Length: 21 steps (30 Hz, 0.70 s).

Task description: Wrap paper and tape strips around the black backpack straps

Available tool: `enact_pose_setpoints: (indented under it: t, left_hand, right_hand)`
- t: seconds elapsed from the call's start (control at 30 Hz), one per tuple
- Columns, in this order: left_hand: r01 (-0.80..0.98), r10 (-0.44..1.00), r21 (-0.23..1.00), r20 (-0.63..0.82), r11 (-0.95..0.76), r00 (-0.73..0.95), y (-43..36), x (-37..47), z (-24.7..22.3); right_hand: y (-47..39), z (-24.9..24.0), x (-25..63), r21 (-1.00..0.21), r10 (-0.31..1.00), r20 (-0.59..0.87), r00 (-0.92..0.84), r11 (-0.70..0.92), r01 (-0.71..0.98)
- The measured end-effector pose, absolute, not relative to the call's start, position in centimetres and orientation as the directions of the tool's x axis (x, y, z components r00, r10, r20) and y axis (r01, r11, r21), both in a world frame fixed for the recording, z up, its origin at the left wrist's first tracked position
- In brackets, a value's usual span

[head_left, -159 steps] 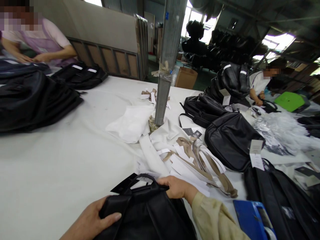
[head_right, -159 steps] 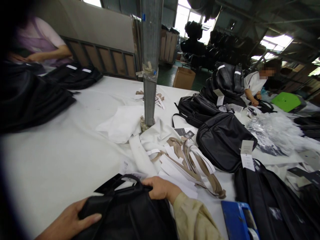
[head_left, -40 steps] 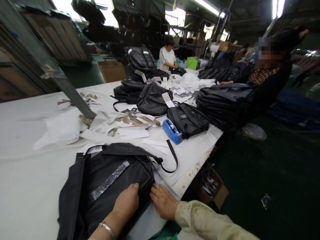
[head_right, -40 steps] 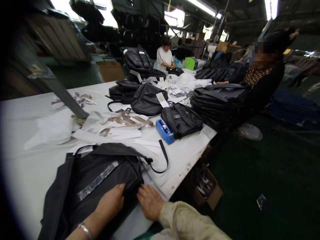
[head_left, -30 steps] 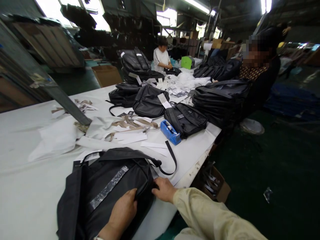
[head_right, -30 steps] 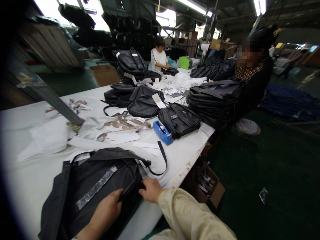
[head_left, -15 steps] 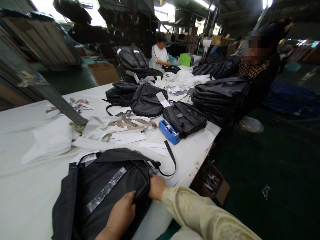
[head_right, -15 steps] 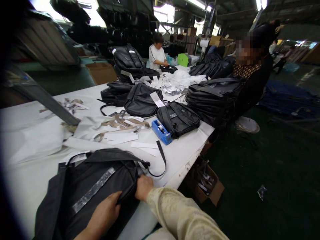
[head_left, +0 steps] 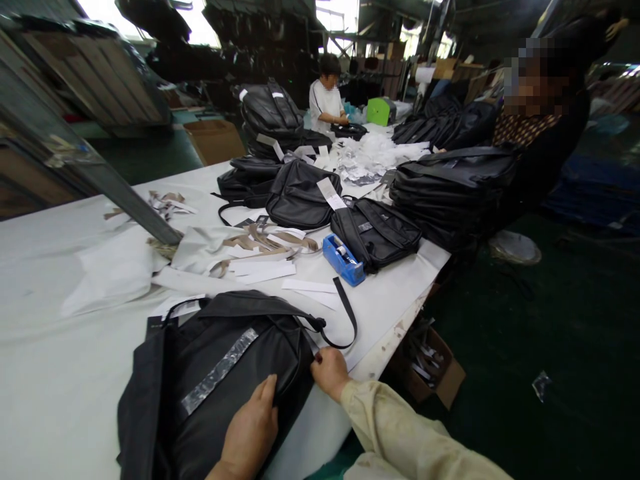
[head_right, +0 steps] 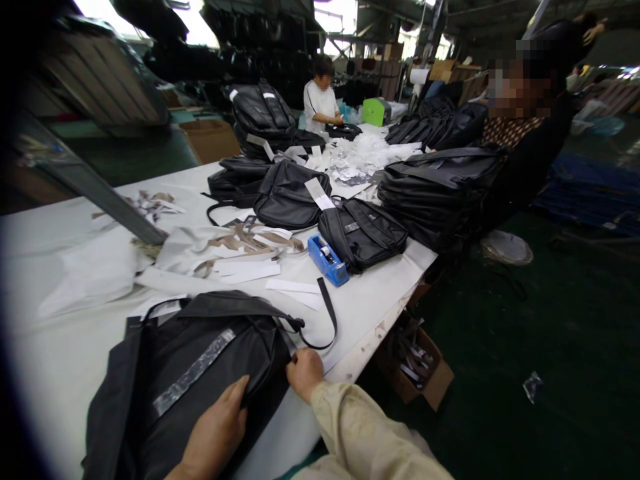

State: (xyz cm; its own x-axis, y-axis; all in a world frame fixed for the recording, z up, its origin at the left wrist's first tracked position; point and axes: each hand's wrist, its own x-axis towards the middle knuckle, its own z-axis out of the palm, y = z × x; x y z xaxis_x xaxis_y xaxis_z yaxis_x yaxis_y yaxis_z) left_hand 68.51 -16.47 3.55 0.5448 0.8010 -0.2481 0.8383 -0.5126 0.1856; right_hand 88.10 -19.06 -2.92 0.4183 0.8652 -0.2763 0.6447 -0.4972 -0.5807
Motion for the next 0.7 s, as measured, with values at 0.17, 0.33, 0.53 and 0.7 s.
enact_pose_setpoints:
  t: [0.17, 0.33, 0.53, 0.7]
  left_hand:
    - [0.771, 0.768, 0.166, -0.095, -0.615, 0.634, -17.6, 68.1, 2.4]
    - [0.677, 0.674, 0.01, -0.091, -0.736, 0.733, -18.5, 67.5, 1.1]
    - [0.58, 0.613, -0.201, -0.192, -0.789, 0.767, -20.1, 68.3, 0.3]
    - [0.604, 0.613, -0.108, -0.193, -0.789, 0.766, -19.7, 68.0, 0.3]
  right_hand:
    - [-18.9, -3.0, 87.7, -0.584, 0.832, -0.332, 0.444, -0.551, 0.596]
    - [-18.5, -2.2, 87.5, -0.565, 0.839, -0.332, 0.431, -0.543, 0.621]
    - [-15.8, -1.3, 89.6, -0.649, 0.803, -0.363, 0.473, -0.582, 0.489]
    - [-18.7, -0.7, 89.6, -0.708, 0.737, -0.517, 0.435, -0.654, 0.266]
